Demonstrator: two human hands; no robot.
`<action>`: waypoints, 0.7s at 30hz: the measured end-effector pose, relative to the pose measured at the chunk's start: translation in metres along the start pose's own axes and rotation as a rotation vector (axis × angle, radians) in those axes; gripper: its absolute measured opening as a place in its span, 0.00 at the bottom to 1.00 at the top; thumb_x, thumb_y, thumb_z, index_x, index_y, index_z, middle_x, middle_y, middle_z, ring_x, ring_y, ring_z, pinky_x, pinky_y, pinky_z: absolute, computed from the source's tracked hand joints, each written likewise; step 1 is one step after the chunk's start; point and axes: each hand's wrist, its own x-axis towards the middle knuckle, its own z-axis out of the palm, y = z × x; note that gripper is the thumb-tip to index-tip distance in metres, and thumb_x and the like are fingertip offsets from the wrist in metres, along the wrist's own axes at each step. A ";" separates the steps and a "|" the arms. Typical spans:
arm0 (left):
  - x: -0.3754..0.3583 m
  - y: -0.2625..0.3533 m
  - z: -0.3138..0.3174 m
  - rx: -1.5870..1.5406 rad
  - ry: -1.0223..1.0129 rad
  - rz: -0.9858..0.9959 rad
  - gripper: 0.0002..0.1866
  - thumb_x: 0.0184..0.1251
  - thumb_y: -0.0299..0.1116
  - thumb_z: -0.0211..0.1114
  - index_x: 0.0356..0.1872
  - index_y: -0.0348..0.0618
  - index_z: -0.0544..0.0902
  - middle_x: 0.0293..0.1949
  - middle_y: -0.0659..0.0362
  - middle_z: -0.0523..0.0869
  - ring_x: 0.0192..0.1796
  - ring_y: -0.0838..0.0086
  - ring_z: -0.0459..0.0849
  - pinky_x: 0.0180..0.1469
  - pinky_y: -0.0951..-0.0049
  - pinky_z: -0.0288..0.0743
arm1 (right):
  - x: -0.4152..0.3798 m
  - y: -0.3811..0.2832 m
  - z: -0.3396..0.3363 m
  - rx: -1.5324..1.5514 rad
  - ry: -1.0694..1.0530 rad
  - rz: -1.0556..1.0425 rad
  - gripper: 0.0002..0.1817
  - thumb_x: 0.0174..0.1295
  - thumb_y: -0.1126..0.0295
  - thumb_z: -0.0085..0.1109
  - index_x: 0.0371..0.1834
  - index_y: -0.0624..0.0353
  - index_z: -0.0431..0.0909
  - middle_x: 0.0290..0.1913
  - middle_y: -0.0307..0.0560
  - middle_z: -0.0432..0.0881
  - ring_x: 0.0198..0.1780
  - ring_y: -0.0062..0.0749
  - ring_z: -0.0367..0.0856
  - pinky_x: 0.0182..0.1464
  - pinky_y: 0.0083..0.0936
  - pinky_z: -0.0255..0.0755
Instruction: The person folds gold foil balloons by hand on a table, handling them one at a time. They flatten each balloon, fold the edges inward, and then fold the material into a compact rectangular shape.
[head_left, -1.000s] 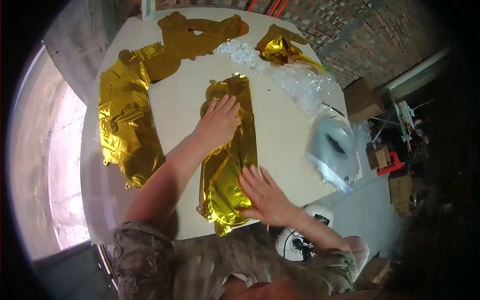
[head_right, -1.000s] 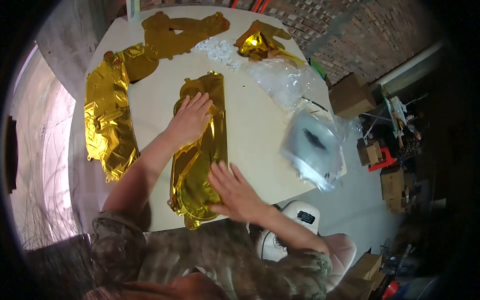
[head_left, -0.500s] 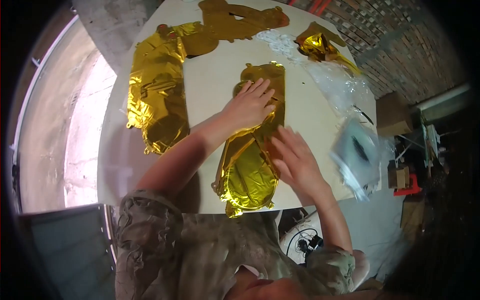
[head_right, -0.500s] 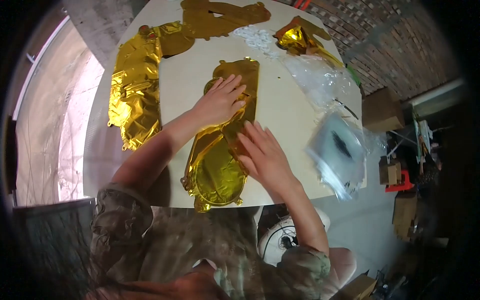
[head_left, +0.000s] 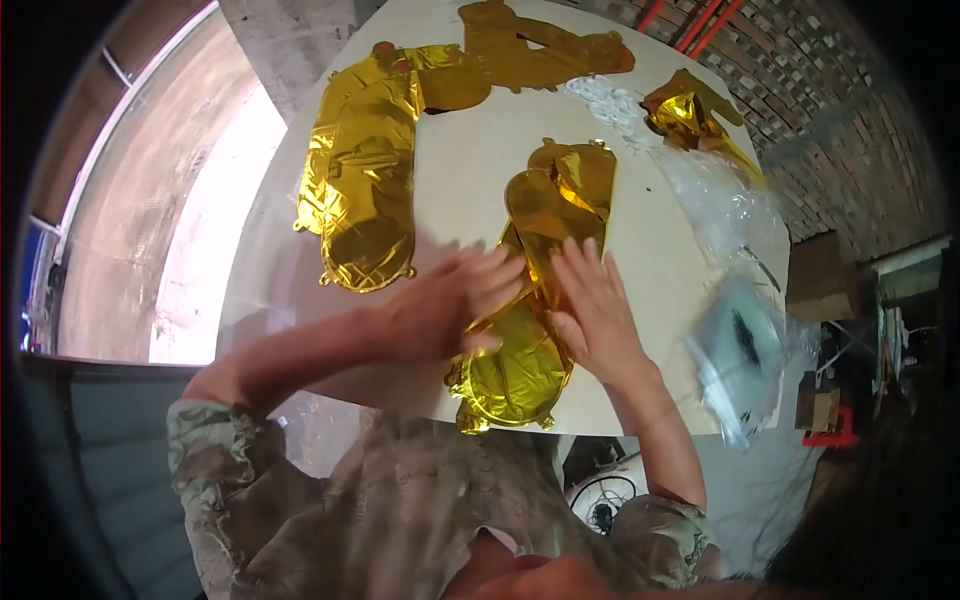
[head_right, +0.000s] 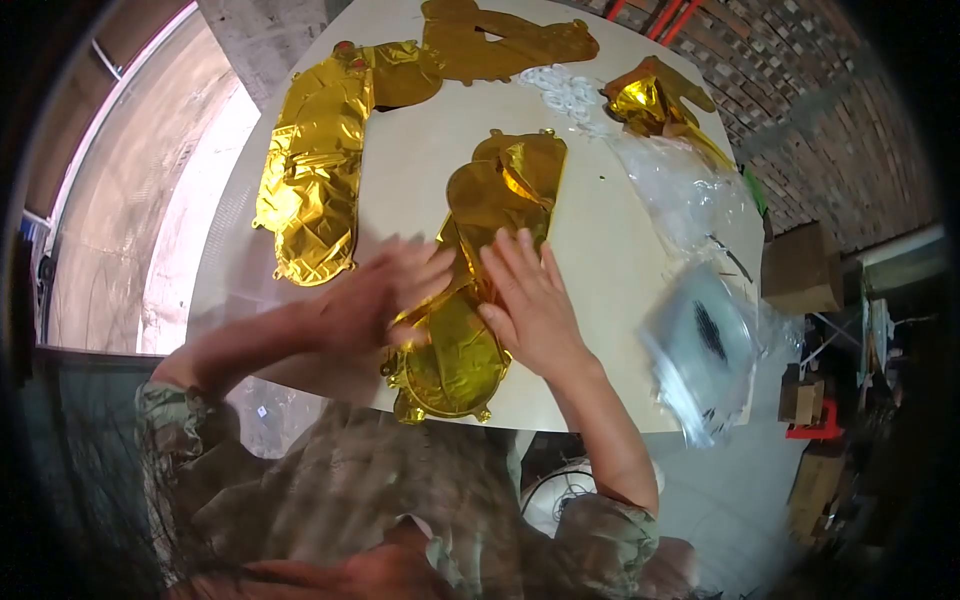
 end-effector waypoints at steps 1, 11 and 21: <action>-0.019 0.004 0.006 -0.042 -0.051 0.041 0.35 0.72 0.50 0.60 0.72 0.37 0.67 0.77 0.46 0.61 0.79 0.48 0.57 0.77 0.43 0.51 | -0.001 0.004 0.000 -0.001 0.003 0.007 0.34 0.71 0.58 0.56 0.77 0.58 0.61 0.80 0.57 0.55 0.81 0.54 0.51 0.81 0.50 0.42; -0.046 0.016 0.004 0.005 -0.221 0.037 0.44 0.65 0.57 0.63 0.74 0.37 0.65 0.78 0.49 0.61 0.81 0.57 0.54 0.80 0.46 0.44 | 0.015 0.029 0.022 -0.163 0.005 0.122 0.34 0.73 0.57 0.52 0.78 0.61 0.58 0.80 0.61 0.53 0.81 0.57 0.48 0.80 0.50 0.43; 0.033 -0.013 0.013 0.001 0.106 0.184 0.38 0.69 0.55 0.62 0.69 0.34 0.71 0.74 0.45 0.67 0.78 0.58 0.62 0.79 0.50 0.48 | 0.013 0.026 0.021 -0.162 -0.088 0.126 0.35 0.73 0.54 0.52 0.78 0.59 0.59 0.81 0.56 0.53 0.82 0.53 0.49 0.80 0.49 0.43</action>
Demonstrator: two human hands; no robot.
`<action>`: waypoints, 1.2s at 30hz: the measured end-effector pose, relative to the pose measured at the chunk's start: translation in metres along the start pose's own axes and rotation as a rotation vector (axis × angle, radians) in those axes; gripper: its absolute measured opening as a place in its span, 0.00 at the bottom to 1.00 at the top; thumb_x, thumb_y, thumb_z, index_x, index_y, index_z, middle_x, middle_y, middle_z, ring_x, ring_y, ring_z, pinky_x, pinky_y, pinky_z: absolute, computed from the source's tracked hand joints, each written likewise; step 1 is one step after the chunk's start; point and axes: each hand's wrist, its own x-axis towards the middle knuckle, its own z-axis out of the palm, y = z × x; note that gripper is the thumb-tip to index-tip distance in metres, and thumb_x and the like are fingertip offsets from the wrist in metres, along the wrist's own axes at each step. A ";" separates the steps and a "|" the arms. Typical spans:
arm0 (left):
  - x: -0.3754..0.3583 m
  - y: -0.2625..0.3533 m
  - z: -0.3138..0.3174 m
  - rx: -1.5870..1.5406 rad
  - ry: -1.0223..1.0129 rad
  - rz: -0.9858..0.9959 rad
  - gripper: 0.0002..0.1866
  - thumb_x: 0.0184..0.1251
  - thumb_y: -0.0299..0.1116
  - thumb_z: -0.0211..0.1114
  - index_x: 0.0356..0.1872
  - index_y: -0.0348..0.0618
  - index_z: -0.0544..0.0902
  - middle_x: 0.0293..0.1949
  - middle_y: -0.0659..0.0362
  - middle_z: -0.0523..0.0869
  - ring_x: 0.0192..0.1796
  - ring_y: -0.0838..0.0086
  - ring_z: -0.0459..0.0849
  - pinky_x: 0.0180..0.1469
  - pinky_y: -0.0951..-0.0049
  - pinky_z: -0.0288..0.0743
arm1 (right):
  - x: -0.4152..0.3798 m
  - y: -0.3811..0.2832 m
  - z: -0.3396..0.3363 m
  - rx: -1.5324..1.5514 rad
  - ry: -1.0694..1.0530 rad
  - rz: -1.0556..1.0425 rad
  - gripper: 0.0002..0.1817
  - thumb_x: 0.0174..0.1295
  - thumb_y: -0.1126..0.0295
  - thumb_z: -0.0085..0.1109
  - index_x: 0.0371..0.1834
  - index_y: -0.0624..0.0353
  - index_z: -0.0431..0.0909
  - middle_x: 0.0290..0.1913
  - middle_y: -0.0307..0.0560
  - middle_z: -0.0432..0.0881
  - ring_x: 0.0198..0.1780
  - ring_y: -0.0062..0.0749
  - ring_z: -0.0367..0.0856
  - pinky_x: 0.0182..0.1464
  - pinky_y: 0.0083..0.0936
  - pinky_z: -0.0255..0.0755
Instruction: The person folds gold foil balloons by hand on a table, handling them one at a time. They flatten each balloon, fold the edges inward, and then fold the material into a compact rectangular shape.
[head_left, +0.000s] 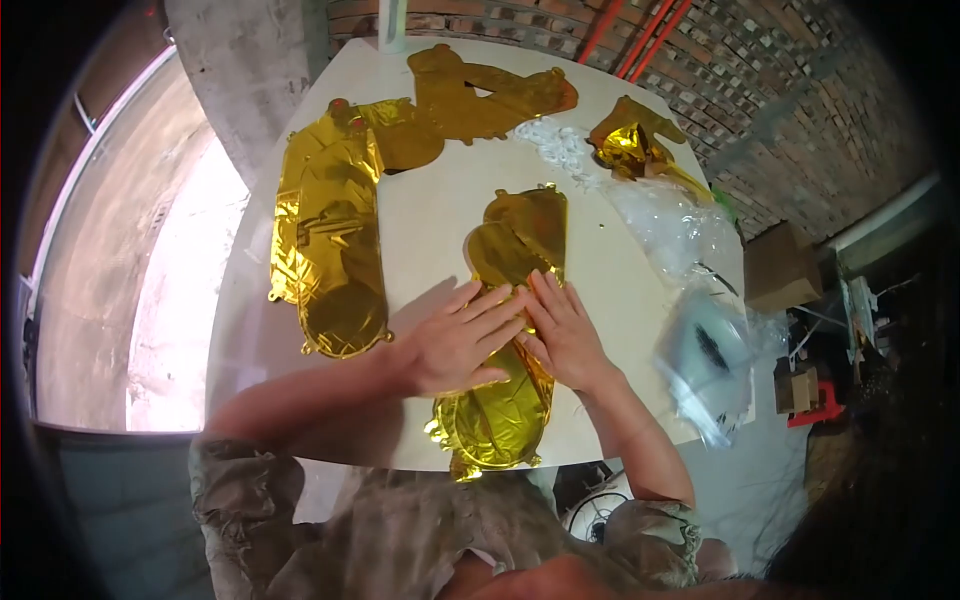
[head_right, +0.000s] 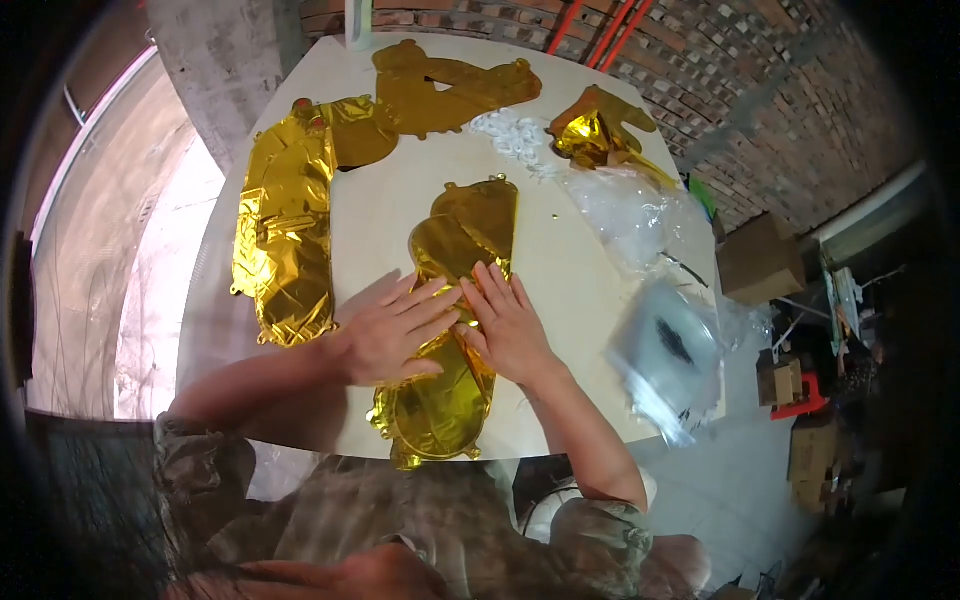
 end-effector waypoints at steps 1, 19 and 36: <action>0.011 -0.004 0.004 0.021 -0.001 -0.014 0.40 0.69 0.55 0.62 0.71 0.33 0.68 0.76 0.44 0.63 0.80 0.56 0.58 0.80 0.50 0.46 | 0.000 0.001 0.001 -0.010 0.003 0.009 0.35 0.73 0.54 0.52 0.78 0.59 0.59 0.81 0.56 0.53 0.82 0.53 0.49 0.80 0.49 0.43; 0.021 -0.027 0.020 0.142 -0.108 -0.128 0.45 0.69 0.62 0.59 0.74 0.32 0.63 0.77 0.42 0.60 0.81 0.52 0.53 0.81 0.52 0.43 | 0.037 0.055 0.010 -0.024 0.016 0.035 0.38 0.75 0.49 0.48 0.79 0.63 0.54 0.81 0.63 0.50 0.83 0.54 0.45 0.81 0.48 0.38; 0.027 -0.024 0.022 0.067 -0.012 -0.106 0.46 0.53 0.47 0.76 0.69 0.26 0.69 0.73 0.37 0.66 0.77 0.44 0.62 0.77 0.46 0.53 | -0.216 -0.066 -0.011 0.106 -0.086 0.233 0.38 0.61 0.51 0.68 0.72 0.54 0.70 0.76 0.56 0.66 0.77 0.53 0.63 0.77 0.50 0.53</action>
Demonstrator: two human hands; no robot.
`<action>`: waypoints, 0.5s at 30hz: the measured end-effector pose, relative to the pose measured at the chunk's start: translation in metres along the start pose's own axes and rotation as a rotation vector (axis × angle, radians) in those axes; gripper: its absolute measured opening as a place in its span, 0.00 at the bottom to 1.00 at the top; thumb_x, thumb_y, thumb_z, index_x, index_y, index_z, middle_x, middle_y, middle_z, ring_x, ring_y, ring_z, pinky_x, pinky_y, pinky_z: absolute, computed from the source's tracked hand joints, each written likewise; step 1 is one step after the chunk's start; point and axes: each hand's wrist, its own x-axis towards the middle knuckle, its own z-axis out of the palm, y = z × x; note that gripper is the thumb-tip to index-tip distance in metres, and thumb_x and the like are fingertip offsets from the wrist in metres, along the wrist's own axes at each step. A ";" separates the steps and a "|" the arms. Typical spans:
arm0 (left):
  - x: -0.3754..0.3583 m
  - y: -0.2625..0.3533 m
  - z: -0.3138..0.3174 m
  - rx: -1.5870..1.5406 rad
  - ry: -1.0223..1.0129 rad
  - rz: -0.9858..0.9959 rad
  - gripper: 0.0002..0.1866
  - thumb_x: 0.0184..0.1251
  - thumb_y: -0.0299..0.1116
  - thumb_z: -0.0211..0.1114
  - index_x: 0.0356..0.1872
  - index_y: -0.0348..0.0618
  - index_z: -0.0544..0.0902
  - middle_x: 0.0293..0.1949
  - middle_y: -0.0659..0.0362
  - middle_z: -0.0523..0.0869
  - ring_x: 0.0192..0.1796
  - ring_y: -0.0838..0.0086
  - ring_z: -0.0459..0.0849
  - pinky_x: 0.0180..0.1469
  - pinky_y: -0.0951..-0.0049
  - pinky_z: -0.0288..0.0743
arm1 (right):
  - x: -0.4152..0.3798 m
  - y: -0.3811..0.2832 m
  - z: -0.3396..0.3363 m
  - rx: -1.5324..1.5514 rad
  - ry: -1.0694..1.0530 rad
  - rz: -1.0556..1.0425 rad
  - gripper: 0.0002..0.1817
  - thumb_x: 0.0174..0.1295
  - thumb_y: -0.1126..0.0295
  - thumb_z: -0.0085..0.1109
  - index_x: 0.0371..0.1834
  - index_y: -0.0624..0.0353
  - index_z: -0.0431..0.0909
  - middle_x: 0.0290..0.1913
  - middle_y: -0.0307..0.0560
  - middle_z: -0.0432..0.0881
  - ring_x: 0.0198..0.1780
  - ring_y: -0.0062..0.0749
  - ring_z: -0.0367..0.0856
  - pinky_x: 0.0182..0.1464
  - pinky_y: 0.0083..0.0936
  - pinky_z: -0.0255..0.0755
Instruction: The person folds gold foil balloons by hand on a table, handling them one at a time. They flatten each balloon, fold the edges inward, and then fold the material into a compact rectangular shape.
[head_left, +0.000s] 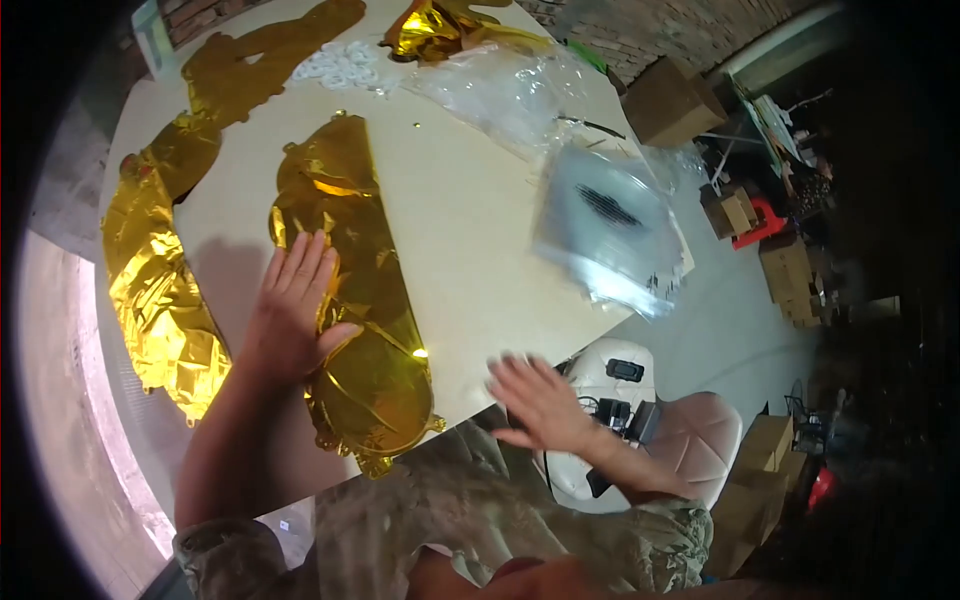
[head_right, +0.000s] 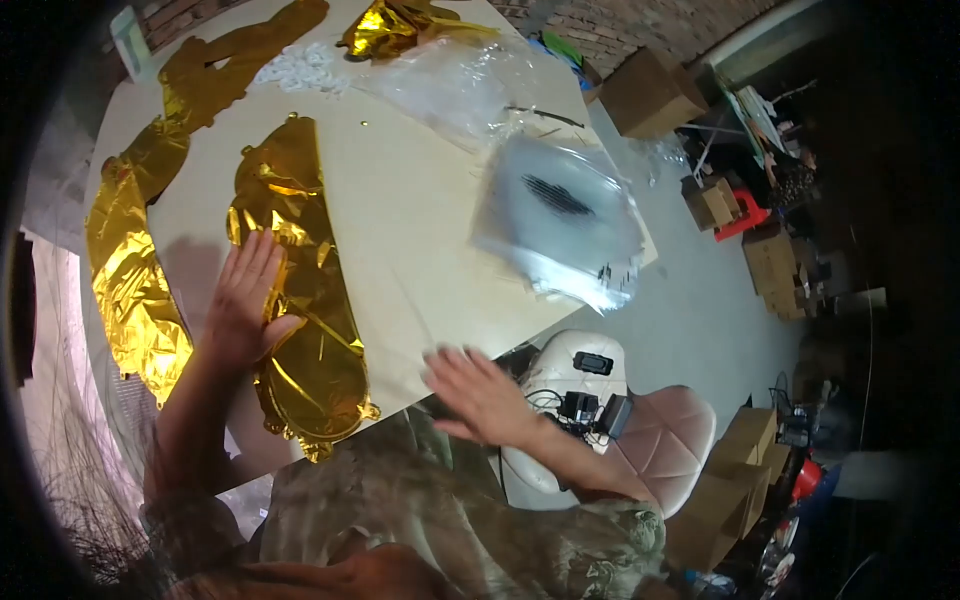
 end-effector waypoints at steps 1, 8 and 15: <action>-0.001 -0.001 0.002 -0.011 -0.041 -0.025 0.46 0.55 0.47 0.73 0.70 0.27 0.67 0.75 0.37 0.63 0.79 0.44 0.58 0.78 0.47 0.50 | -0.038 0.001 0.035 -0.102 0.090 -0.078 0.37 0.61 0.52 0.66 0.73 0.54 0.69 0.76 0.56 0.65 0.77 0.52 0.62 0.78 0.50 0.52; 0.000 0.000 0.001 0.017 -0.032 0.023 0.47 0.65 0.59 0.61 0.71 0.26 0.64 0.75 0.36 0.62 0.78 0.41 0.58 0.78 0.45 0.49 | -0.110 0.119 0.167 0.332 -0.453 0.806 0.24 0.60 0.55 0.60 0.53 0.61 0.82 0.47 0.64 0.86 0.50 0.61 0.84 0.56 0.45 0.78; -0.002 -0.010 0.012 0.059 -0.005 0.077 0.47 0.69 0.64 0.55 0.72 0.27 0.62 0.75 0.34 0.60 0.77 0.36 0.57 0.77 0.44 0.50 | -0.035 0.134 0.102 1.574 1.205 1.164 0.18 0.75 0.54 0.47 0.37 0.57 0.76 0.30 0.40 0.75 0.32 0.25 0.73 0.42 0.20 0.70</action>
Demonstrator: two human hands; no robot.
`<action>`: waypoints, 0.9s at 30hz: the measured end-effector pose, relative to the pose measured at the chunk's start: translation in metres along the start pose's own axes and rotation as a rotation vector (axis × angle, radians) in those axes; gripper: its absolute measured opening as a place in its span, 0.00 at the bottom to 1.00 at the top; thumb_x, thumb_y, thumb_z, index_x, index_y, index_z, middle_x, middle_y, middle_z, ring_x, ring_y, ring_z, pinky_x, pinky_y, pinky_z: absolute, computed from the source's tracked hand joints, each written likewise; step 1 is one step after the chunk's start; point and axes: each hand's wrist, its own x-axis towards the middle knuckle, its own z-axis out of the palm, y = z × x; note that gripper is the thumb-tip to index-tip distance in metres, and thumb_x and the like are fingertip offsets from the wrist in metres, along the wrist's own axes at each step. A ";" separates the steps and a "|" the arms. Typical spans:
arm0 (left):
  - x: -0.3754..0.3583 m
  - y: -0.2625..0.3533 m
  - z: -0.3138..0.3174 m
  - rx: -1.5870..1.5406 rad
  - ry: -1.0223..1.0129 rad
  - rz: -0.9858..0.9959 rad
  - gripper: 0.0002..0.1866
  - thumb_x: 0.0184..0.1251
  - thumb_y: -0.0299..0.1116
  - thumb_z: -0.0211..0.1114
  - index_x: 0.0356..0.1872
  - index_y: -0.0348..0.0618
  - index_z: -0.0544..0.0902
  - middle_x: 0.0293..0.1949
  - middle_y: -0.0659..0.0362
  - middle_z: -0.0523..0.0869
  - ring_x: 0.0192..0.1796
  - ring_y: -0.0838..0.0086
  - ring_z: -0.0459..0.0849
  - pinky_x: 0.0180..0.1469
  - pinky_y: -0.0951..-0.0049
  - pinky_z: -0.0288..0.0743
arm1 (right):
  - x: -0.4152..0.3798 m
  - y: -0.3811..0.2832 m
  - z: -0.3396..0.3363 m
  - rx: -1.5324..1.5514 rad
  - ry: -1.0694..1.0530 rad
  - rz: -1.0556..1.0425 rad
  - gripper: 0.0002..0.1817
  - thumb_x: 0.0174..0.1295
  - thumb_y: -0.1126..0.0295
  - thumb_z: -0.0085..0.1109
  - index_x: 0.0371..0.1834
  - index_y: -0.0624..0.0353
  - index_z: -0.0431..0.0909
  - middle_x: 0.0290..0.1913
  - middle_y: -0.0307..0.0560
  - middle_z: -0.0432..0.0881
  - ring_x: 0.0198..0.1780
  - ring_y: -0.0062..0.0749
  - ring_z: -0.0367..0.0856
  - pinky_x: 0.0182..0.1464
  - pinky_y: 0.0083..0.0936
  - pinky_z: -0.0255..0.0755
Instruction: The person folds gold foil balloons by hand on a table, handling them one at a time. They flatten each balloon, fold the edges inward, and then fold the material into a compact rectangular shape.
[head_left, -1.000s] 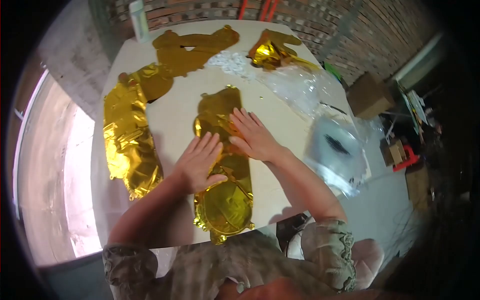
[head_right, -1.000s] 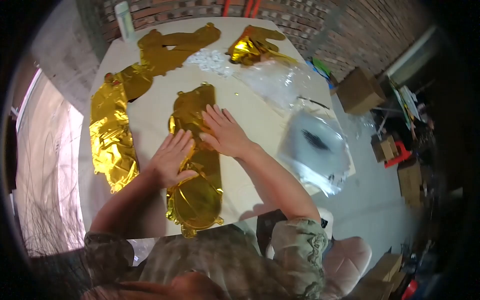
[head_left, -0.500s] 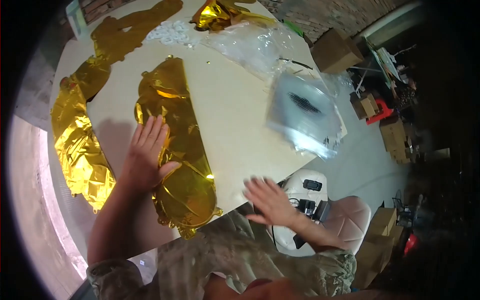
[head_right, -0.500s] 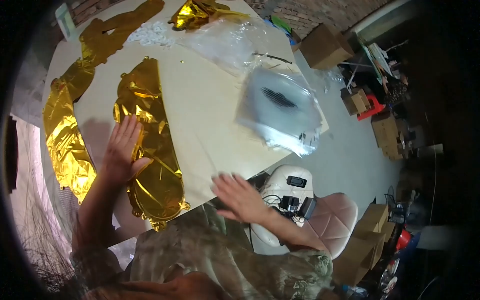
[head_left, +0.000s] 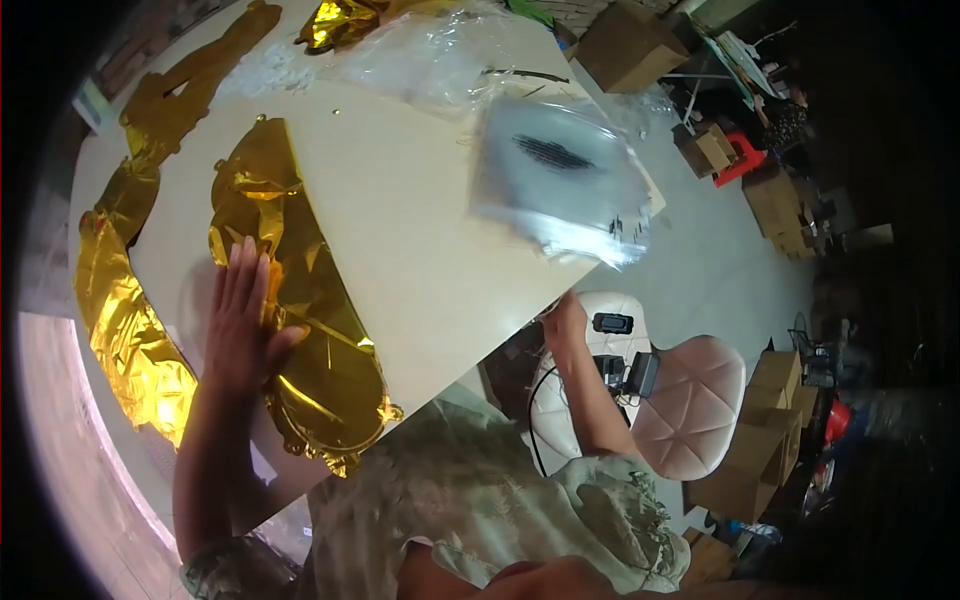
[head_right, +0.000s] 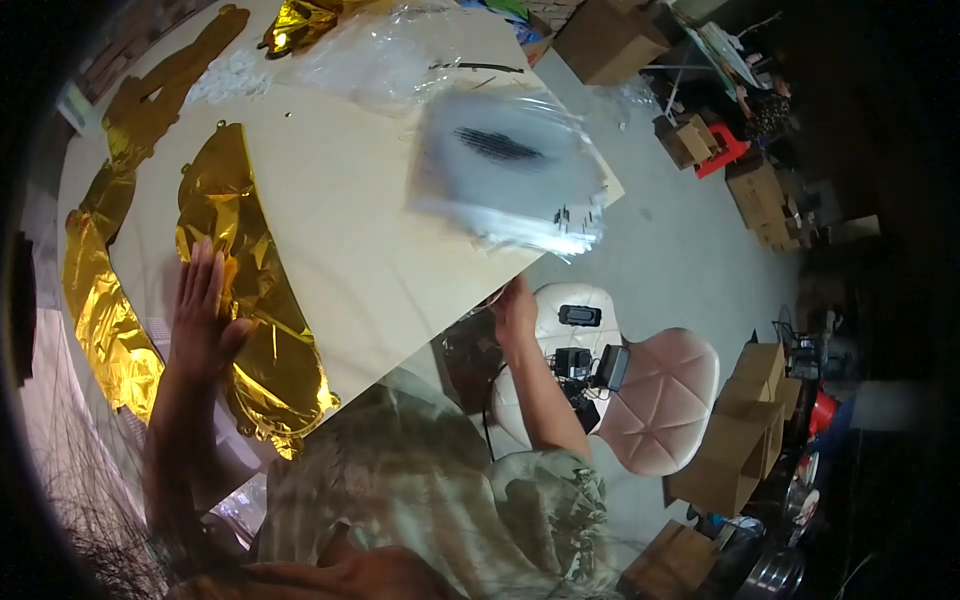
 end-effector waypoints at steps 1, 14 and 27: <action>0.001 0.001 -0.001 -0.004 0.002 0.007 0.47 0.69 0.64 0.55 0.72 0.27 0.62 0.75 0.34 0.60 0.77 0.36 0.57 0.77 0.44 0.50 | -0.020 -0.008 0.006 0.002 0.006 -0.005 0.18 0.75 0.54 0.47 0.37 0.57 0.76 0.30 0.40 0.75 0.32 0.25 0.73 0.42 0.20 0.70; -0.001 -0.003 0.003 -0.020 0.002 0.056 0.42 0.71 0.57 0.58 0.78 0.42 0.60 0.79 0.42 0.57 0.80 0.43 0.53 0.79 0.46 0.45 | 0.033 0.080 -0.071 -0.464 -0.413 -0.308 0.20 0.72 0.61 0.58 0.61 0.60 0.76 0.52 0.44 0.83 0.57 0.34 0.78 0.61 0.36 0.73; 0.000 -0.003 0.002 0.003 -0.009 0.029 0.40 0.69 0.54 0.61 0.75 0.39 0.65 0.78 0.40 0.59 0.79 0.41 0.54 0.78 0.44 0.47 | 0.070 0.092 -0.062 -0.910 -0.332 -0.319 0.22 0.70 0.56 0.56 0.55 0.64 0.82 0.50 0.51 0.87 0.51 0.40 0.83 0.57 0.37 0.75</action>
